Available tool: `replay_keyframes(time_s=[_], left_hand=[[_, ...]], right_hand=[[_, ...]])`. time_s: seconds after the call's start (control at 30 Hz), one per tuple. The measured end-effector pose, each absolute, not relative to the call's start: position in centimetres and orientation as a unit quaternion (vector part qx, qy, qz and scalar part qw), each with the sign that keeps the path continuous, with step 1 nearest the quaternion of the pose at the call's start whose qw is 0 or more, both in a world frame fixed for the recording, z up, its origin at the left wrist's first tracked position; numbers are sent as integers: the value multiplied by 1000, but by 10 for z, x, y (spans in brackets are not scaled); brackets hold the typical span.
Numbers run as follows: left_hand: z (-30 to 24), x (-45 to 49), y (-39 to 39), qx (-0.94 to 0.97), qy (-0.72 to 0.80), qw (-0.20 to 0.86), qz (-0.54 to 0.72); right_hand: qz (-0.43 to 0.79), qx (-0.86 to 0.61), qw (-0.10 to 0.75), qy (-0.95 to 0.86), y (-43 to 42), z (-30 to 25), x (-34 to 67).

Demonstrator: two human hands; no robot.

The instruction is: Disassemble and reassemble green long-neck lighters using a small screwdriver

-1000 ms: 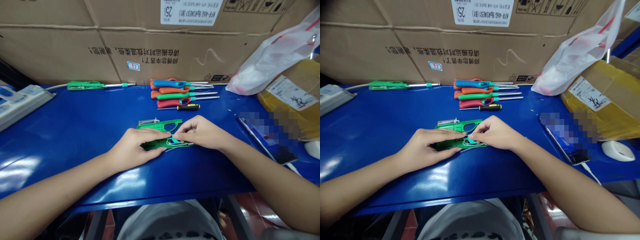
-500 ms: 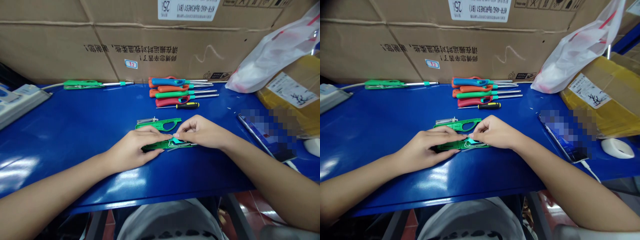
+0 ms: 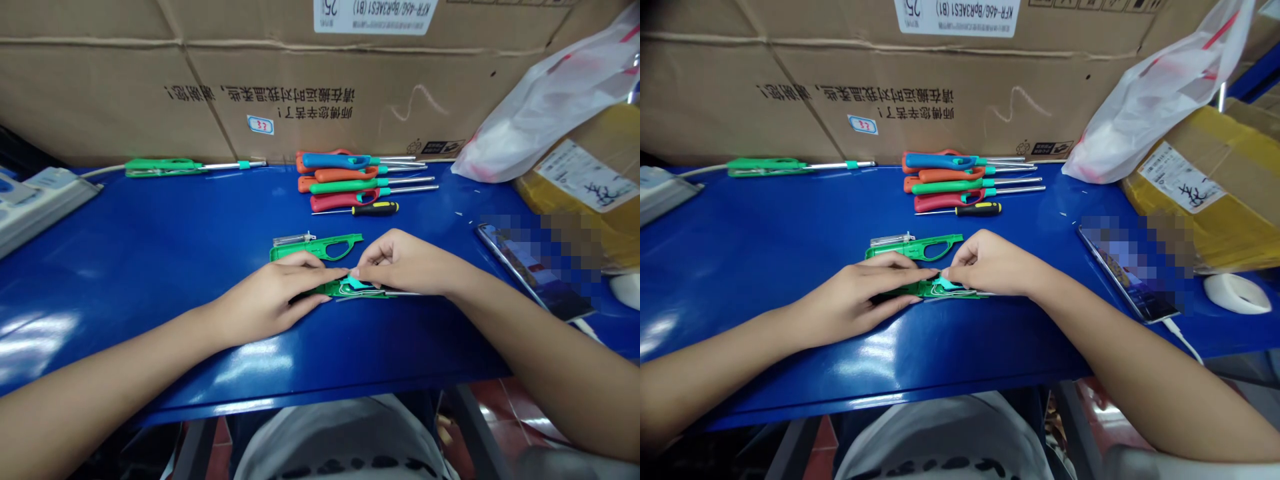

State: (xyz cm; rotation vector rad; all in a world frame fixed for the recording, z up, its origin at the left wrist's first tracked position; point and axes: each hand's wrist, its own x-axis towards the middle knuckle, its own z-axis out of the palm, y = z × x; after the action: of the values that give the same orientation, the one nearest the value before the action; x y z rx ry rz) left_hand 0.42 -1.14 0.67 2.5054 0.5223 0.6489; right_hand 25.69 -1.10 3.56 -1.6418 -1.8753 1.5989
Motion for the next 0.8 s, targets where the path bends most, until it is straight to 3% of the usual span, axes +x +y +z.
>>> replay_keyframes(time_s=[0.8], left_hand=[[6,5,-13,919,211,218,252]], right_hand=[[554,-554,61,-619,-12,39,259]])
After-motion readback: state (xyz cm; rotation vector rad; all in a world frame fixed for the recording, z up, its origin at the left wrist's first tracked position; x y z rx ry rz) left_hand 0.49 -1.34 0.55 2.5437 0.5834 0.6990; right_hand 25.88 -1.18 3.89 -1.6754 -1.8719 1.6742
